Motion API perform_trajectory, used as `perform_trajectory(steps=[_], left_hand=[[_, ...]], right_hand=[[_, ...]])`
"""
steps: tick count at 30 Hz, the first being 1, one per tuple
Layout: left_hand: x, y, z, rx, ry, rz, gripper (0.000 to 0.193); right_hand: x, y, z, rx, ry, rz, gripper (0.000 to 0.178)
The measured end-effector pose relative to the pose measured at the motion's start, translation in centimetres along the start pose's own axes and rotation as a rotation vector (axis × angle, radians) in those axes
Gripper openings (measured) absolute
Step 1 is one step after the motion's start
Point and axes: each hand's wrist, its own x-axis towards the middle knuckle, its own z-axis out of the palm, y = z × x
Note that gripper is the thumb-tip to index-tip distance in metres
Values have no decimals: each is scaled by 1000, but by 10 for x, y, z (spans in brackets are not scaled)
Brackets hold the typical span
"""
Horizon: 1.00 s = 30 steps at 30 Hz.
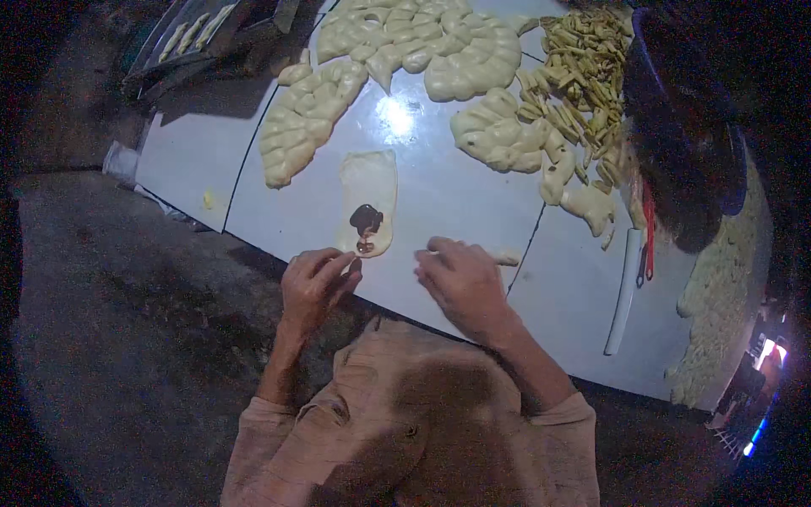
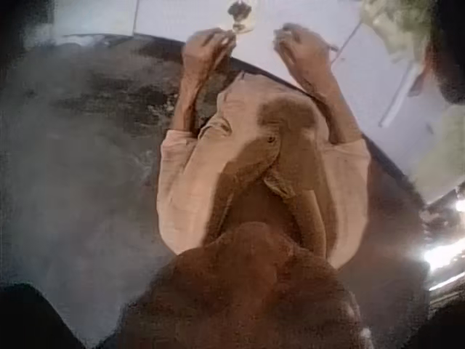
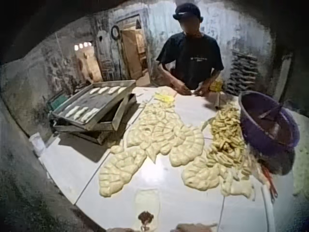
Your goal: The person flattens dough pieces by hand and with a roller, applies chocolate spread using a spatula, and adds banana slices. The person then rolls the filled dough into pastry rolls and places them onto a metal baking tray.
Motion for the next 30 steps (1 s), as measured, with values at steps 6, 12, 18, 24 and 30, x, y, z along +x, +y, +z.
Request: perform_trajectory(steps=[6,12,18,24,30], left_hand=[[13,-46,1,-83,-64,157,24],[23,-57,10,-227,-66,296,19],[13,-67,5,-273,-136,291,21],[19,-55,-1,-239,-135,311,36],[13,-55,6,-203,-156,323,37]], right_hand=[[38,-27,53,-61,-17,-13,26],[28,-24,45,-55,-47,-20,18],[16,-29,58,-49,-28,43,16],[5,-2,2,-5,251,308,18],[-16,101,-74,-230,591,756,22]])
